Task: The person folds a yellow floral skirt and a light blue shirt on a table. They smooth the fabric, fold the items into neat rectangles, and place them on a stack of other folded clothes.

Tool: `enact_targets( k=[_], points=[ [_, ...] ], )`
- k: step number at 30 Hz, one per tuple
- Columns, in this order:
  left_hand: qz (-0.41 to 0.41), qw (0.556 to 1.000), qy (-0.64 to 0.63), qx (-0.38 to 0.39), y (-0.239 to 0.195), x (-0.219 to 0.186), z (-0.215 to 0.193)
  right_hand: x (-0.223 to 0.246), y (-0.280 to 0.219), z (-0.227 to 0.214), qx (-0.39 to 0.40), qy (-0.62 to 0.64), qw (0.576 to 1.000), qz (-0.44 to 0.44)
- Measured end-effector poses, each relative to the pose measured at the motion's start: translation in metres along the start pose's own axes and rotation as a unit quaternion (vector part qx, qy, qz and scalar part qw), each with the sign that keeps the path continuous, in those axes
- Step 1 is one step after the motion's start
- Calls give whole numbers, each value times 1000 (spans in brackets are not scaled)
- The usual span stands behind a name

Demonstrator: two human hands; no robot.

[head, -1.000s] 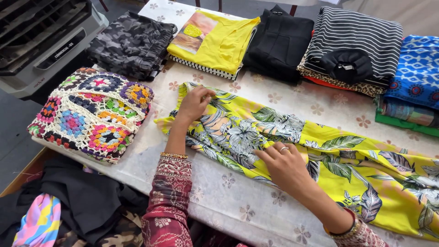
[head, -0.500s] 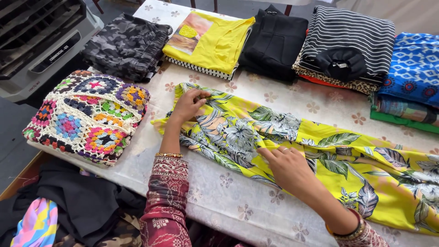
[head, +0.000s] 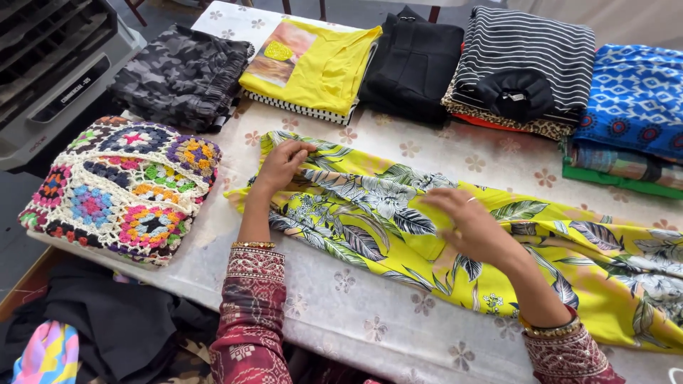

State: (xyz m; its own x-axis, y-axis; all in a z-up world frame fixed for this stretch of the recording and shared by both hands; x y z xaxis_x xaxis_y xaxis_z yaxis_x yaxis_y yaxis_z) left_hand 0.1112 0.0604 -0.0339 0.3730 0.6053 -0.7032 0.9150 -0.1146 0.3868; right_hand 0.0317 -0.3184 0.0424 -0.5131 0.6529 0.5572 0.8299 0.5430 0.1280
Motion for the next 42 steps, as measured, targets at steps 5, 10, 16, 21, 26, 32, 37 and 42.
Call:
enact_targets(
  k=[5, 10, 16, 21, 26, 32, 37, 42],
  points=[
    [-92, 992, -80, 24, -4, 2, 3, 21, -9, 30, 162, -255, 953, 4],
    [-80, 994, -68, 23, -4, -6, 1, -2, -4, 23, 12, -300, 953, -48],
    [-75, 996, -54, 21, -3, -5, -2, 24, -17, -2, -78, -112, 981, -137],
    [-37, 999, -38, 10, -3, -11, -3, -43, -20, 21, -75, 443, 892, -43],
    [15, 1000, -23, 5, 2, -20, -6, -114, 1, 37, -71, 385, 895, 214],
    [2, 999, 6, 34, 0, -32, -6, -60, 5, -2, -103, 117, 986, 56],
    [9, 999, 0, 54, 1, -34, -7, 7, -2, -3, -68, -99, 991, -54],
    [-7, 998, -19, 62, -3, -33, -9, -6, -7, 14, -46, -191, 980, -27]
  ],
)
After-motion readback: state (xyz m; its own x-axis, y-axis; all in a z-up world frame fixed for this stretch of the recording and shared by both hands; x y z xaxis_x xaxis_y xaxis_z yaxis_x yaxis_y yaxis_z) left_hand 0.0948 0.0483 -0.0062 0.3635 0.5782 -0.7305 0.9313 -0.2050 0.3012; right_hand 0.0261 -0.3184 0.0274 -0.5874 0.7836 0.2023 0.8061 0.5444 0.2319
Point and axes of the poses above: each hand's wrist, its own y-axis towards the middle knuckle, its own z-axis out of the palm, x = y × z, the point moved 9 cm from there along y, towards the middle knuckle, and after that the axes turned 4 degrees about z, right-handed, at the moved point
